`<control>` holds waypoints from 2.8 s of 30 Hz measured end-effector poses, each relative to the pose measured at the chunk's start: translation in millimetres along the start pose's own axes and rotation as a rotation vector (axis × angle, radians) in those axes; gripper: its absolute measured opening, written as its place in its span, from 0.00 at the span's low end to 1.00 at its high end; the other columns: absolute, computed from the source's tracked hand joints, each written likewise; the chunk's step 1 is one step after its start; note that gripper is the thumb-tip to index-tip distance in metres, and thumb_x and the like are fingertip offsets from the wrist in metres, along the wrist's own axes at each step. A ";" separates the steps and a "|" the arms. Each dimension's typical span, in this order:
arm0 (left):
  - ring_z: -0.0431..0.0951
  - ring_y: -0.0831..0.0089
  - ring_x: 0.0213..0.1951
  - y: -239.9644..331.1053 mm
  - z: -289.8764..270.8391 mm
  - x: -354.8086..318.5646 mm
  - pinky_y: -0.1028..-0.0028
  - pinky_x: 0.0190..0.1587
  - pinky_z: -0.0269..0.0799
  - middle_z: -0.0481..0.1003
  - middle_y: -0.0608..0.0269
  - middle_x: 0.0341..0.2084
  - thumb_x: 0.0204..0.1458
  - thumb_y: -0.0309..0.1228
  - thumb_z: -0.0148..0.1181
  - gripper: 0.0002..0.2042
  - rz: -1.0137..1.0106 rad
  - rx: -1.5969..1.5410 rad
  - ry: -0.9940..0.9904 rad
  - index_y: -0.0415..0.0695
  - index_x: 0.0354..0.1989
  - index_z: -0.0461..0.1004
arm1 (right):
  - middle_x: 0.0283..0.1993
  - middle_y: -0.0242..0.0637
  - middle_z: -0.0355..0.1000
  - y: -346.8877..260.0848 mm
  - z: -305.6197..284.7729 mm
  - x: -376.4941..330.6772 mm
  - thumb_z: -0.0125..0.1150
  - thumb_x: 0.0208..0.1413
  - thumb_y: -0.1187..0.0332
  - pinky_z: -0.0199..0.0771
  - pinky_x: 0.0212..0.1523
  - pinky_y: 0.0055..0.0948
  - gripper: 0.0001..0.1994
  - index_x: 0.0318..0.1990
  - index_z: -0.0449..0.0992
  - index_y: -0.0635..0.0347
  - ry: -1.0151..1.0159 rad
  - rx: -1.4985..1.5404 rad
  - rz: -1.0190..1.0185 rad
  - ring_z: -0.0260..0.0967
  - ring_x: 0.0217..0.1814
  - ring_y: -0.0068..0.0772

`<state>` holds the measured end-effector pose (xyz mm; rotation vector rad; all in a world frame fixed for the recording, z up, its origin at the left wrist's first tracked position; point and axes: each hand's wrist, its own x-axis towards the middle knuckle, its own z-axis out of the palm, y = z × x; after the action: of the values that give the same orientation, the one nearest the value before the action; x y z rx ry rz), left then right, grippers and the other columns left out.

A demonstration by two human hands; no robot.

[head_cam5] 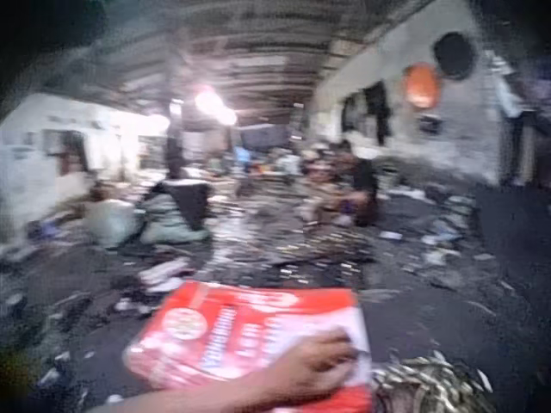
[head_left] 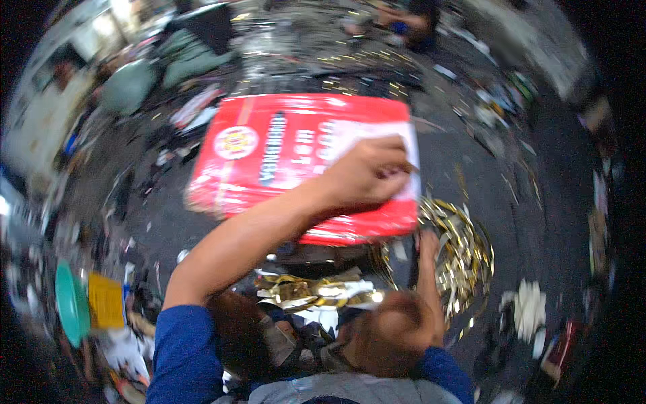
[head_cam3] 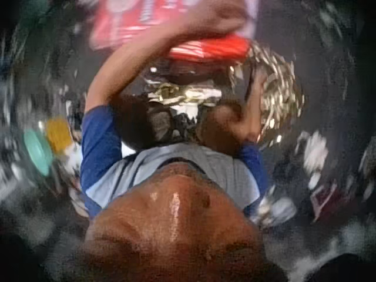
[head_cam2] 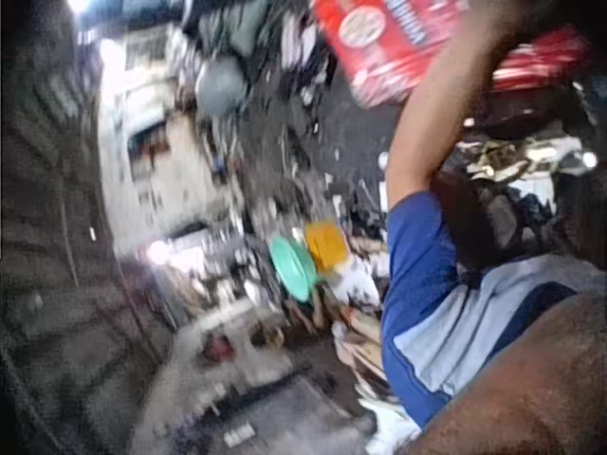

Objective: The person sits on the floor and wraps a red cardboard box with white tape. They repeatedly pull tape, press it onto the box, and smooth it down while handling loose tape strips and a red box.

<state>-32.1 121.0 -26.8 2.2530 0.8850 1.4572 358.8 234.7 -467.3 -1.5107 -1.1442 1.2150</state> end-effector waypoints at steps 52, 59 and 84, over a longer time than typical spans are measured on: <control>0.75 0.85 0.25 135.8 94.6 -84.1 0.78 0.28 0.70 0.80 0.67 0.22 0.60 0.29 0.69 0.08 -0.714 -0.361 0.327 0.36 0.34 0.83 | 0.24 0.22 0.72 -390.6 41.5 -291.2 0.72 0.61 0.64 0.57 0.21 0.17 0.11 0.28 0.76 0.52 -0.515 0.299 -0.101 0.62 0.21 0.11; 0.80 0.55 0.29 142.3 85.1 -89.0 0.59 0.36 0.74 0.77 0.44 0.26 0.64 0.30 0.56 0.11 -0.485 -0.001 0.116 0.33 0.36 0.77 | 0.23 0.25 0.75 -393.0 32.4 -303.1 0.71 0.62 0.67 0.63 0.19 0.17 0.09 0.31 0.79 0.57 -0.453 0.065 -0.252 0.65 0.19 0.12; 0.84 0.49 0.47 -33.6 170.7 -424.2 0.54 0.51 0.80 0.83 0.43 0.39 0.46 0.31 0.68 0.12 -1.143 0.412 -1.016 0.40 0.38 0.85 | 0.24 0.19 0.68 -376.9 -53.8 -256.1 0.69 0.64 0.65 0.55 0.23 0.17 0.08 0.40 0.83 0.61 0.036 -0.265 -0.441 0.60 0.23 0.09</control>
<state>-12.5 -116.7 -418.3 1.6848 1.6543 -0.3591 333.8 59.3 -44.1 -1.3604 -1.5617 0.7567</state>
